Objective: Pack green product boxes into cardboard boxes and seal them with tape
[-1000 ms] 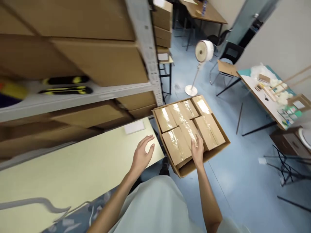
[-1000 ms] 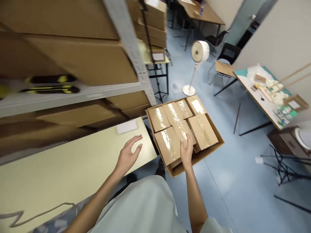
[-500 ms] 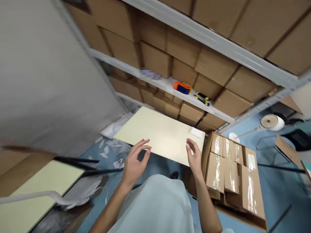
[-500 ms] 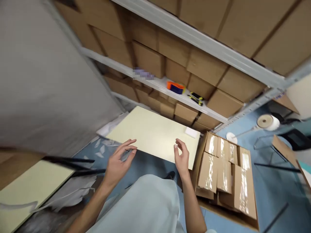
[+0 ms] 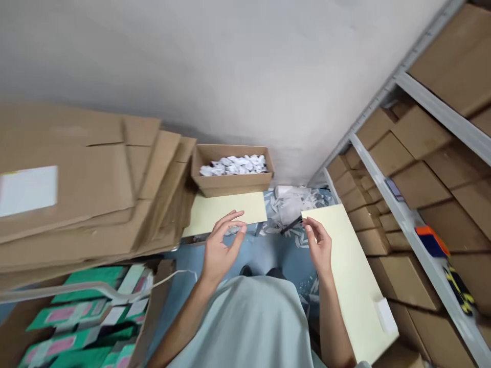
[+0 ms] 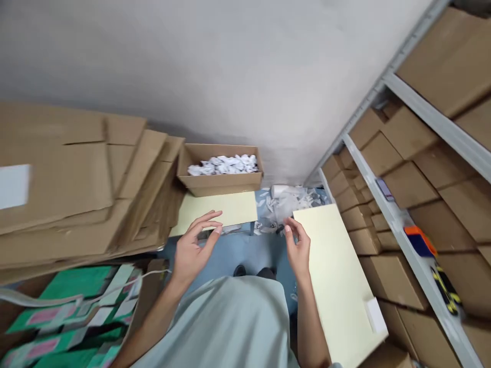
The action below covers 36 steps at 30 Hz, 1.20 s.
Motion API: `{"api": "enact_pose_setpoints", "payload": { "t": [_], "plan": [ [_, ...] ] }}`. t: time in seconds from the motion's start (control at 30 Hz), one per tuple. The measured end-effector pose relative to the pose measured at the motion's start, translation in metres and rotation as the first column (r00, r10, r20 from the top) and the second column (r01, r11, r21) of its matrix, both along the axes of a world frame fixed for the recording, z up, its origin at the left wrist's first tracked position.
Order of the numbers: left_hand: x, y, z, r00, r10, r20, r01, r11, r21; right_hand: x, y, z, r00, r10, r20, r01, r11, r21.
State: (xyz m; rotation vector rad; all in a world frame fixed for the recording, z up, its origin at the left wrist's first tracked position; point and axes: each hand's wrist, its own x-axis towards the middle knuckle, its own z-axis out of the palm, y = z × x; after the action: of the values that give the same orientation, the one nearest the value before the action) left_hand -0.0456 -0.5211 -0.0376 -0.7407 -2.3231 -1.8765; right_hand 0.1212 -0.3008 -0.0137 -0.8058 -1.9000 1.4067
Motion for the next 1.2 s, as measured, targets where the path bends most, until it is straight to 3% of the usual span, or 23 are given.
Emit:
{"api": "enact_pose_setpoints", "payload": {
  "t": [0.17,0.3,0.43,0.63,0.77,0.93,1.03,1.2],
  "plan": [
    [-0.018,-0.054,-0.003,0.953,0.300,0.050,-0.299,0.954,-0.026,-0.091,-0.015,0.009,0.958,0.286,0.014,-0.286,0.958,-0.001],
    [-0.026,-0.092,0.002,0.853,0.520,0.030,-0.518,0.853,-0.058,-0.150,-0.037,0.010,0.858,0.513,0.016,-0.512,0.858,-0.028],
    [-0.015,-0.133,0.008,0.684,0.729,0.004,-0.726,0.681,-0.095,-0.204,-0.065,0.004,0.691,0.722,0.026,-0.720,0.691,-0.067],
    [0.038,-0.171,-0.002,0.366,0.931,-0.002,-0.917,0.360,-0.174,-0.268,-0.123,-0.009,0.395,0.918,0.015,-0.915,0.395,-0.083],
    [0.072,-0.184,-0.018,0.155,0.986,0.056,-0.974,0.162,-0.156,-0.283,-0.173,-0.009,0.173,0.984,0.035,-0.982,0.175,-0.070],
    [0.099,-0.215,-0.036,0.020,0.994,0.108,-0.993,0.033,-0.112,-0.272,-0.240,-0.006,-0.070,0.993,0.095,-0.995,-0.063,-0.075],
    [0.114,-0.246,-0.047,-0.042,0.990,0.133,-0.993,-0.026,-0.117,-0.260,-0.287,-0.010,-0.155,0.978,0.139,-0.986,-0.145,-0.081],
    [0.145,-0.313,-0.068,-0.114,0.969,0.220,-0.990,-0.092,-0.105,-0.242,-0.387,-0.027,-0.197,0.960,0.200,-0.980,-0.188,-0.066]
  ]
}}
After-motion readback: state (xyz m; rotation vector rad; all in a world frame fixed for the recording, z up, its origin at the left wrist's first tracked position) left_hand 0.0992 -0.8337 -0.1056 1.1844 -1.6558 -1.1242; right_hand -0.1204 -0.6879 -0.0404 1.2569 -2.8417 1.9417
